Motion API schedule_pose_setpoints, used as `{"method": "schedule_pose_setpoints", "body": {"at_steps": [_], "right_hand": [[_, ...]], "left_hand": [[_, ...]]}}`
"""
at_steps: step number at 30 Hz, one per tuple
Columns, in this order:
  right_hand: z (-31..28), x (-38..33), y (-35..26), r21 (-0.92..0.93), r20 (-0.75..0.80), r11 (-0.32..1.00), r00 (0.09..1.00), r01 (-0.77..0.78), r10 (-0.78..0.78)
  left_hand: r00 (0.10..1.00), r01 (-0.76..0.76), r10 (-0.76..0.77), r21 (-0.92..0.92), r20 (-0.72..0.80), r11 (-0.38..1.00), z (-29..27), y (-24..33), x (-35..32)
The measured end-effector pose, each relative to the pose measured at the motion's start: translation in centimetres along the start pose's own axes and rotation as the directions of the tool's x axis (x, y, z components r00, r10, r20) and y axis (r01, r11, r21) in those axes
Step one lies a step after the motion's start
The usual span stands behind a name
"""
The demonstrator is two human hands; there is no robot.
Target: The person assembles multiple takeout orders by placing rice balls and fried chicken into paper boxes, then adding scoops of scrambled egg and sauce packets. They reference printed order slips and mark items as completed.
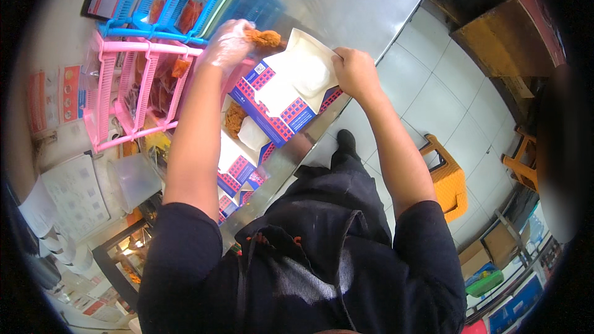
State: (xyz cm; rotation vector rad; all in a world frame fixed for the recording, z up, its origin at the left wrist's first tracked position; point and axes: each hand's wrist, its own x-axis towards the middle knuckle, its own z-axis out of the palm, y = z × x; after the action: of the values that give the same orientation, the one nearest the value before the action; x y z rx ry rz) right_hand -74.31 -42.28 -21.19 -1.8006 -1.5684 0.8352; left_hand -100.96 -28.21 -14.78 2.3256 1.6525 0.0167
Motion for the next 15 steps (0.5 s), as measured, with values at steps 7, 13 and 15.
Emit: {"method": "schedule_pose_setpoints", "body": {"at_steps": [7, 13, 15], "right_hand": [[0.6, 0.2, 0.3, -0.023, -0.032, 0.999, 0.999, -0.026, 0.025], [0.2, 0.4, 0.1, 0.035, 0.002, 0.994, 0.995, -0.101, 0.101], [0.2, 0.4, 0.0, 0.032, -0.001, 0.992, 0.993, -0.122, 0.122]], "left_hand": [[0.996, 0.086, -0.052, -0.526, 0.079, 0.846, -0.9, 4.6, -5.6], [0.989, -0.048, 0.056, 0.063, -0.138, 0.997, 3.5, 9.7, -6.3], [0.99, -0.023, 0.049, 0.189, -0.135, 0.982, 3.9, 10.2, -6.7]]}}
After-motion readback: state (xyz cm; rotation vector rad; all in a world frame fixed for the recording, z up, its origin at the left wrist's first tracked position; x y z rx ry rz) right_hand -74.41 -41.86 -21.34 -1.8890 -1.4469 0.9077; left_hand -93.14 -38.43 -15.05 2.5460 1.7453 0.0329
